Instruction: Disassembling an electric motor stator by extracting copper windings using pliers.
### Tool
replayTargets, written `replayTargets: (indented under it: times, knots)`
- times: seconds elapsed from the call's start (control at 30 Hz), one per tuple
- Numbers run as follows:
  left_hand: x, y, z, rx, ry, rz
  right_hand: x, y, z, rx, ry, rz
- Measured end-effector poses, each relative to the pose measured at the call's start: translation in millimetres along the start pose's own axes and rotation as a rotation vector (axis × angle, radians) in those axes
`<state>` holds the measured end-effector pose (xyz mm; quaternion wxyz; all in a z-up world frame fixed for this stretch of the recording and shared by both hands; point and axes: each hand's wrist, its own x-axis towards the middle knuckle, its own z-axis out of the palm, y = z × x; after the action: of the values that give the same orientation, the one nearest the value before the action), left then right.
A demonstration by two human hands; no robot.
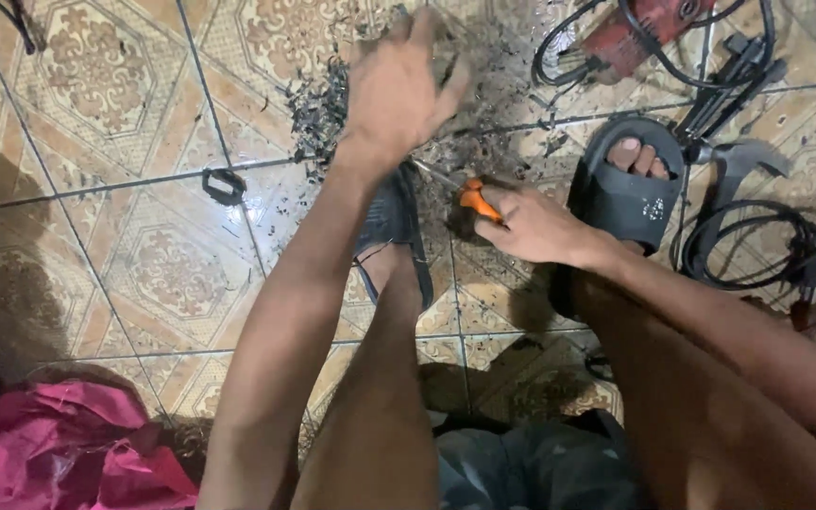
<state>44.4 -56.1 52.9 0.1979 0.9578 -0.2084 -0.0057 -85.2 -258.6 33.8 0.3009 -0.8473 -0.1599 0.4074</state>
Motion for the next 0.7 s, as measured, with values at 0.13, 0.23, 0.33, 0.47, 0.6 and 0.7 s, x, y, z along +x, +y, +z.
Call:
replayTargets:
  times: [0.13, 0.23, 0.33, 0.47, 0.6, 0.7]
  knots:
    - [-1, -8, 9, 0.028, -0.036, -0.094, 1, 5, 9, 0.071, 0.144, -0.203]
    - [-11, -20, 27, -0.046, 0.08, -0.072, -4, -1, 8, 0.057, 0.073, -0.197]
    - [-16, -25, 46, -0.058, 0.158, -0.011, -9, -3, 16, -0.061, -0.053, 0.033]
    - [-7, -28, 51, 0.004, 0.231, 0.077, -22, -31, -15, 0.121, -0.02, -0.056]
    - [-4, -10, 25, -0.109, 0.199, -0.03, -22, -13, 2, 0.229, -0.033, -0.14]
    - [-4, -15, 35, -0.014, 0.149, -0.025, -23, -6, 6, 0.178, -0.035, -0.099]
